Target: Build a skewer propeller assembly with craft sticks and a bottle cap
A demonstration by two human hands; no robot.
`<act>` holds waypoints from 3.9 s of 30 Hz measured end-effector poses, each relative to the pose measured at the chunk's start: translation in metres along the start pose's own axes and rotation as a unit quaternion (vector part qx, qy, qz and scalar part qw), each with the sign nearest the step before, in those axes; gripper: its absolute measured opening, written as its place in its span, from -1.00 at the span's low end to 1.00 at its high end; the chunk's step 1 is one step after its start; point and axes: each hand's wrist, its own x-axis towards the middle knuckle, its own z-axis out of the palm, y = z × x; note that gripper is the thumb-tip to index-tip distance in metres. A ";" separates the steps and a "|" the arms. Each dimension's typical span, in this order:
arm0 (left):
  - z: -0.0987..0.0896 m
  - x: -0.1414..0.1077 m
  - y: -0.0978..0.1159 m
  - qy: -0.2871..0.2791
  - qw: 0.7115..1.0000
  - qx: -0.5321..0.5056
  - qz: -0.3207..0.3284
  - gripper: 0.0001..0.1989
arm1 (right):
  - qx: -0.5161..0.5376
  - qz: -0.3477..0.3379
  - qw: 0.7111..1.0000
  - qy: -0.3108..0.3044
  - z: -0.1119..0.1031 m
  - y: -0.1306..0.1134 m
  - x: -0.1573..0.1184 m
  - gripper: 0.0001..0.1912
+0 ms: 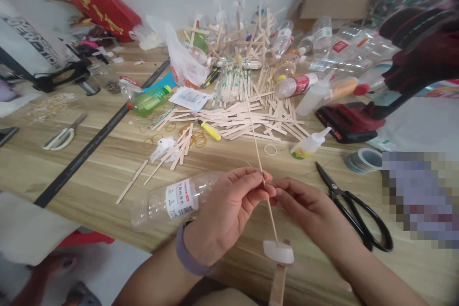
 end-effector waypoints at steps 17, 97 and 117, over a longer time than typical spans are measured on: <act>-0.001 0.005 -0.016 0.006 0.997 0.075 -0.007 -0.88 | 0.305 0.087 0.934 -0.166 0.010 -0.011 -0.008 -0.58; 0.002 -0.002 -0.017 0.009 0.966 0.246 0.077 -0.94 | 0.157 0.003 0.984 -0.084 0.015 -0.015 -0.018 -0.53; -0.001 0.000 -0.013 -0.025 0.976 0.213 0.036 -0.92 | 0.195 -0.011 0.972 -0.130 0.011 -0.020 -0.018 -0.55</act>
